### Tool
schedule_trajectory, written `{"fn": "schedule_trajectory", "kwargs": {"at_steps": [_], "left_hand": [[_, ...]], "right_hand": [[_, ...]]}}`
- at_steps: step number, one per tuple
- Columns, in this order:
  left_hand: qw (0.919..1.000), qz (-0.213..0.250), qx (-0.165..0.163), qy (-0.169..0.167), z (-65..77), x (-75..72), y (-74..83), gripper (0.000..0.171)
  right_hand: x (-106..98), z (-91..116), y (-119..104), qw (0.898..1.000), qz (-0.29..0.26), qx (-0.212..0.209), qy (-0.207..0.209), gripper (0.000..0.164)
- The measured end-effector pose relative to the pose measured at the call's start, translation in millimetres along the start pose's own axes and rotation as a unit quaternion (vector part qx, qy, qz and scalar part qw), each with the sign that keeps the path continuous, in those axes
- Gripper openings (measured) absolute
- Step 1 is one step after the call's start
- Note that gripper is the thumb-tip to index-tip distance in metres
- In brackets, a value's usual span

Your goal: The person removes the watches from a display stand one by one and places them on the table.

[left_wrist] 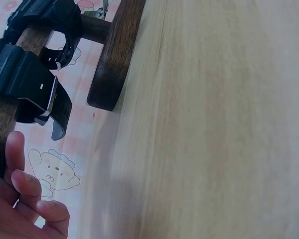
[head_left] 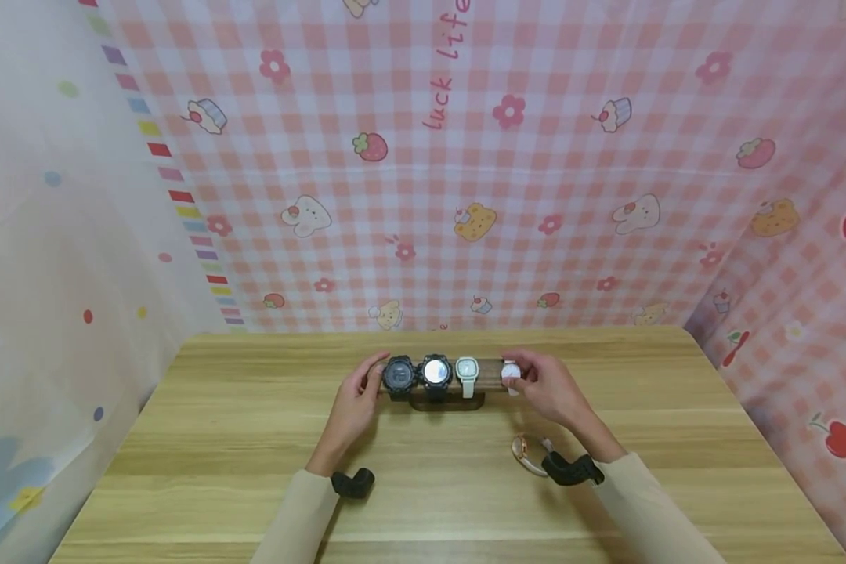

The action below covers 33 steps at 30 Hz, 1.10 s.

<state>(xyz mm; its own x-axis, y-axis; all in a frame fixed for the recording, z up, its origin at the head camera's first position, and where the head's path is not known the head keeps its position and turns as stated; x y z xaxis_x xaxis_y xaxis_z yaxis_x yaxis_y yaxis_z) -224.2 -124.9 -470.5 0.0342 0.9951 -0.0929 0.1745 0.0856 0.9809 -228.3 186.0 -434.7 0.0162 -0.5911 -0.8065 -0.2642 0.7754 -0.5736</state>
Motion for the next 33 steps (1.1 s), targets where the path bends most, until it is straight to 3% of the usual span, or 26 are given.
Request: {"fn": "schedule_trajectory", "kwargs": {"at_steps": [6, 16, 20, 27, 33], "left_hand": [[0.9999, -0.002, 0.010, 0.007, -8.0, -1.7, -28.1, 0.034], [0.9999, -0.002, 0.011, 0.012, -7.1, -2.1, -32.1, 0.034], [0.9999, 0.003, -0.001, 0.013, -6.2, -0.7, -26.8, 0.034], [1.0000, -0.002, -0.006, 0.002, 4.0, 0.1, 8.6, 0.034], [1.0000, 0.006, -0.008, -0.001, 5.2, 0.4, 13.2, 0.034]], "right_hand": [[-2, 2, 4, 1.000, 0.009, 0.008, 0.004, 0.039], [-6, 8, 11, 1.000, 0.015, 0.018, 0.010, 0.038], [-10, 9, 14, 0.999, 0.024, 0.021, 0.021, 0.037], [-19, 15, 7, 0.999, 0.044, -0.001, 0.031, 0.036], [-24, 23, -6, 0.998, 0.059, -0.010, 0.031, 0.036]]}}
Point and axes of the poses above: each hand's wrist, its own z-axis away from the middle knuckle, its own x-axis out of the palm, y = z × x, the point moved 1 cm from there along -z, towards the middle knuckle, and after that the axes turned 13 degrees about z, right-handed, at the moved point
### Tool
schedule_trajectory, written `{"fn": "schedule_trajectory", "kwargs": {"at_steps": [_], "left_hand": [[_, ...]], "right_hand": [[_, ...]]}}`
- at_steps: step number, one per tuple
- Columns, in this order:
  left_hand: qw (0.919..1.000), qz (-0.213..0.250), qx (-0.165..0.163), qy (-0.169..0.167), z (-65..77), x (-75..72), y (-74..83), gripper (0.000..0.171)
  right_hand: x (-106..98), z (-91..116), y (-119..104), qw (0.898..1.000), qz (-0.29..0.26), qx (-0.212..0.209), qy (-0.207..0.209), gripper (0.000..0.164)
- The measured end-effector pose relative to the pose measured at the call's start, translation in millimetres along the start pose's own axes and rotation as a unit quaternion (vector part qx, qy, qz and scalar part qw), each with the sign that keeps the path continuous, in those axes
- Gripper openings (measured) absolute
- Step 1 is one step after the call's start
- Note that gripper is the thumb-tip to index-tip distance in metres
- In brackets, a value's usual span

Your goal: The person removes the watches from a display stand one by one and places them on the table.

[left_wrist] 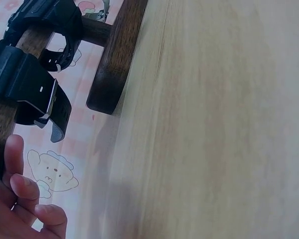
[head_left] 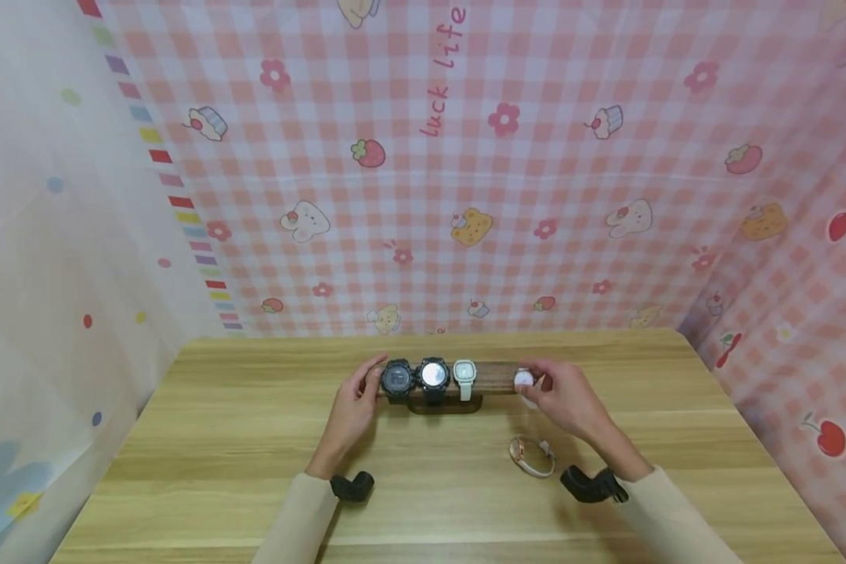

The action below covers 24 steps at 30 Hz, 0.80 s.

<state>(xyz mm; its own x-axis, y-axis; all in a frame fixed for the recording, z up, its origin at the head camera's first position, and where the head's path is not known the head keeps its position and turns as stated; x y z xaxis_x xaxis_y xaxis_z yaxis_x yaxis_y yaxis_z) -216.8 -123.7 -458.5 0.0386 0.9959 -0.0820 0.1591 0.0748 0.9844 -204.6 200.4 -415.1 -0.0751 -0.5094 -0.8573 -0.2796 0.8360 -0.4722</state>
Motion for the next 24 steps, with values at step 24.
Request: {"fn": "schedule_trajectory", "kwargs": {"at_steps": [24], "left_hand": [[0.9999, -0.006, 0.005, 0.006, 0.1, 0.5, -1.3, 0.035]], "right_hand": [[34, 22, -40, 0.993, -0.022, -0.072, -0.093, 0.033]]}}
Point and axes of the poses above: each hand's wrist, its own z-axis away from the middle knuckle, its own x-axis out of the palm, y = z × x, the point moved 1 cm from there along -z, towards the middle knuckle, and after that the axes turned 13 degrees about z, right-handed, at the moved point
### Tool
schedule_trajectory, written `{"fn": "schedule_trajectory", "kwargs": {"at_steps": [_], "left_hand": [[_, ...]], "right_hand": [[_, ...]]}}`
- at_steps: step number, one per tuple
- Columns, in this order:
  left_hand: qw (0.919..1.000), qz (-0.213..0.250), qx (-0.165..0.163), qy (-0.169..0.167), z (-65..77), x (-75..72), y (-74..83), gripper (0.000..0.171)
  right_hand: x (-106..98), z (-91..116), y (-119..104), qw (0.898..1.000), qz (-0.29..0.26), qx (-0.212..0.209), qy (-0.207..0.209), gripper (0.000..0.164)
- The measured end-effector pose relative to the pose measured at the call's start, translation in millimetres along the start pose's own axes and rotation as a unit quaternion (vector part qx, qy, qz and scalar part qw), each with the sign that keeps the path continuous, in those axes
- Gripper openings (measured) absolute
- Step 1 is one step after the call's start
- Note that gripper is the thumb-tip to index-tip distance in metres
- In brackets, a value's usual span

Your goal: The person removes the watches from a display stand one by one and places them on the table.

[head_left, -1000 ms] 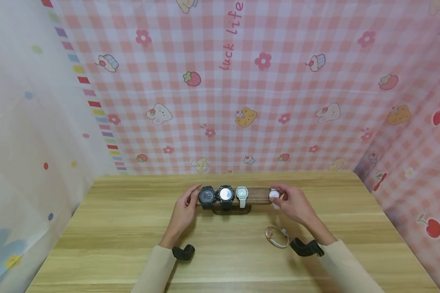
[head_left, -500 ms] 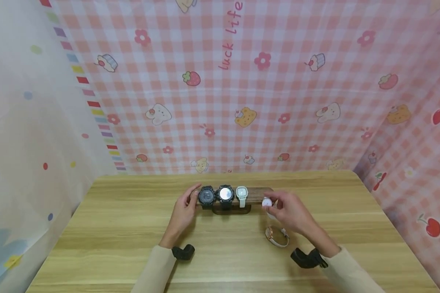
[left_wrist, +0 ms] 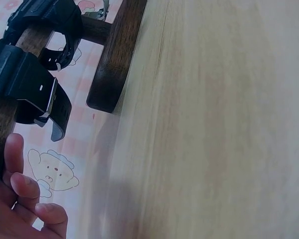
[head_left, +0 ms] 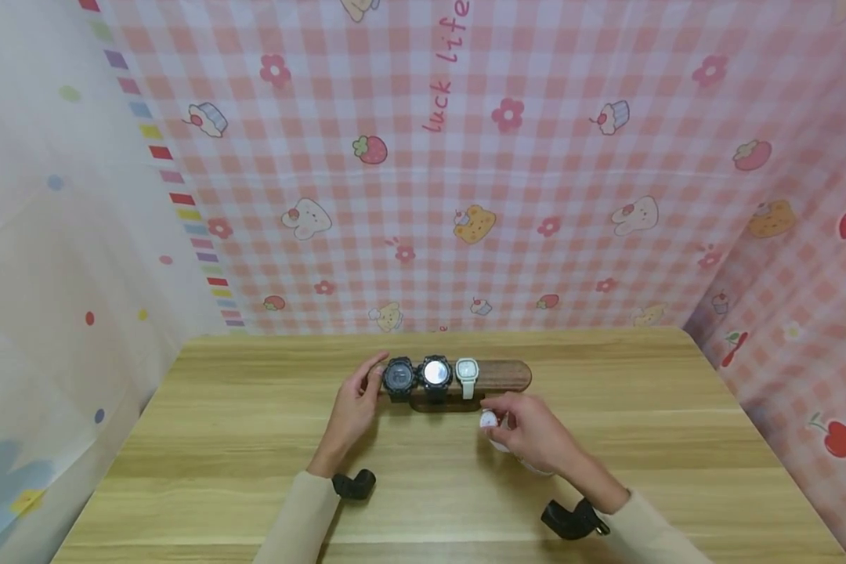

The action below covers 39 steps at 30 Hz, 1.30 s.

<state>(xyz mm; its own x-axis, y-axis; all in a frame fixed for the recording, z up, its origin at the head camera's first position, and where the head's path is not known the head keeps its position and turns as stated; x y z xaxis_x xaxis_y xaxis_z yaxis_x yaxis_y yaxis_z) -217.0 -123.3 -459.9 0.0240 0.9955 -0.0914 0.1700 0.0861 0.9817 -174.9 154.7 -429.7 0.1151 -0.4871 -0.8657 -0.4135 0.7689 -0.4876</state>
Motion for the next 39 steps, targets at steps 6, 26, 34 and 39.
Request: {"fn": "schedule_trajectory", "kwargs": {"at_steps": [6, 26, 34, 39], "left_hand": [[1.0000, -0.003, 0.005, -0.006, 1.1, -0.6, 2.7, 0.035], [0.9998, 0.013, 0.016, 0.005, -13.2, -4.0, -44.1, 0.036], [0.9999, 0.011, 0.001, -0.001, -10.9, -2.0, -32.5, 0.037], [0.9999, 0.006, -0.005, -0.013, -1.1, -1.0, -1.7, 0.036]], "right_hand": [[11, -2, 1, 1.000, -0.006, 0.009, -0.009, 0.036], [39, -2, 3, 0.999, -0.036, 0.014, -0.027, 0.039], [46, -2, 4, 0.999, -0.025, 0.014, -0.029, 0.037], [48, -2, 4, 0.999, -0.013, 0.018, -0.025, 0.036]]}}
Point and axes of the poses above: each hand's wrist, its own z-axis away from the middle knuckle, its own x-axis out of the palm, y = z × x, the point moved 1 cm from there along -z, towards the middle knuckle, and after that the axes turned 13 degrees about z, right-handed, at the moved point
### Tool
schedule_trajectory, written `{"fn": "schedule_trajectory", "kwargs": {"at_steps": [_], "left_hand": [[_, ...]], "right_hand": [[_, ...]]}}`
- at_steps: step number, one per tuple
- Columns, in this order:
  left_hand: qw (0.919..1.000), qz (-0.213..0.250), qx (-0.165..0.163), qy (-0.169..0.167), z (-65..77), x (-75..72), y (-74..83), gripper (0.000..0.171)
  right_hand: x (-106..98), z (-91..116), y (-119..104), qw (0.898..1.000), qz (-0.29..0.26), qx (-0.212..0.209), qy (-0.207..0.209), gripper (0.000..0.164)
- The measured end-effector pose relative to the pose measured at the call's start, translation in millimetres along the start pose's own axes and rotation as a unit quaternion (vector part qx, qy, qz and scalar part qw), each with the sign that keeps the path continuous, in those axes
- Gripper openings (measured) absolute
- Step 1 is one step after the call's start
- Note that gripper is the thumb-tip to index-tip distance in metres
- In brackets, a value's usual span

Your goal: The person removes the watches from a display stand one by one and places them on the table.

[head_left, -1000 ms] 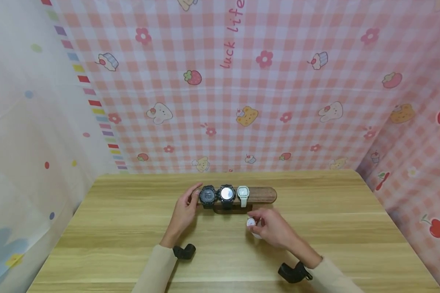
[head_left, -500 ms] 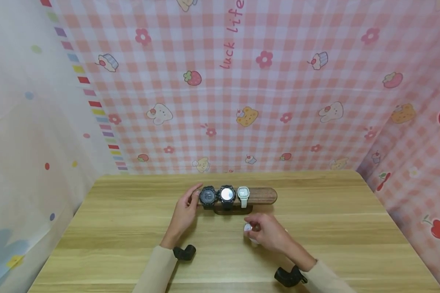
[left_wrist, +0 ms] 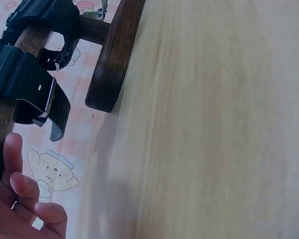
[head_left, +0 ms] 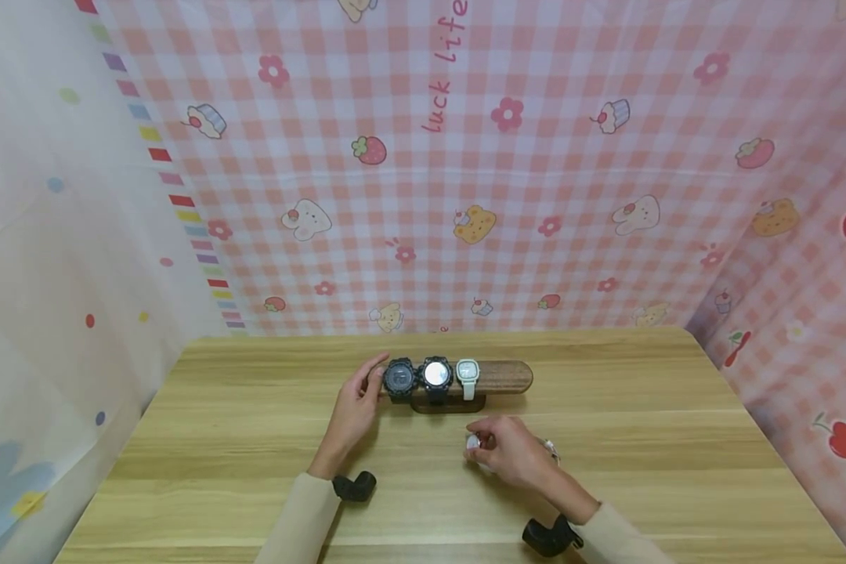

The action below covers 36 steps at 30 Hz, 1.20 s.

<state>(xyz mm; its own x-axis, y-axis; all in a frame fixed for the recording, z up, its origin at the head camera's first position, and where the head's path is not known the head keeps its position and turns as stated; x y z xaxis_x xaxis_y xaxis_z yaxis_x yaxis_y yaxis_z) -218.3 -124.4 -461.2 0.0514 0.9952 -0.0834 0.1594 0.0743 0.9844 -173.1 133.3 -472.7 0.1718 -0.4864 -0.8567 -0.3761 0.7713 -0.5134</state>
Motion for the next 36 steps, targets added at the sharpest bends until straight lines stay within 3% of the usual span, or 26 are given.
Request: {"fn": "schedule_trajectory", "kwargs": {"at_steps": [15, 36], "left_hand": [[1.0000, -0.003, 0.004, 0.001, 0.1, -0.7, 0.5, 0.036], [1.0000, -0.004, -0.002, -0.002, 1.2, 0.3, 0.5, 0.036]], "right_hand": [[7, 1, 2, 1.000, -0.001, 0.001, 0.005, 0.037], [14, 3, 4, 1.000, 0.007, -0.013, 0.004, 0.026]]}}
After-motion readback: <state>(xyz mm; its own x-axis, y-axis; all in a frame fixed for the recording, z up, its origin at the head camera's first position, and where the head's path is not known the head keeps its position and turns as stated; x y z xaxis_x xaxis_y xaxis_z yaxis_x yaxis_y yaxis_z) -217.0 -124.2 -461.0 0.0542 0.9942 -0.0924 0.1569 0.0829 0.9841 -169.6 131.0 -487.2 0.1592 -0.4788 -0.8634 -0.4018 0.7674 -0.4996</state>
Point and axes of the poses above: each hand's wrist, its own z-axis away from the middle knuckle, its own x-axis out of the palm, y = z × x, the point moved 1 cm from there along -z, towards the middle knuckle, and after that the axes turned 13 degrees about z, right-handed, at the moved point
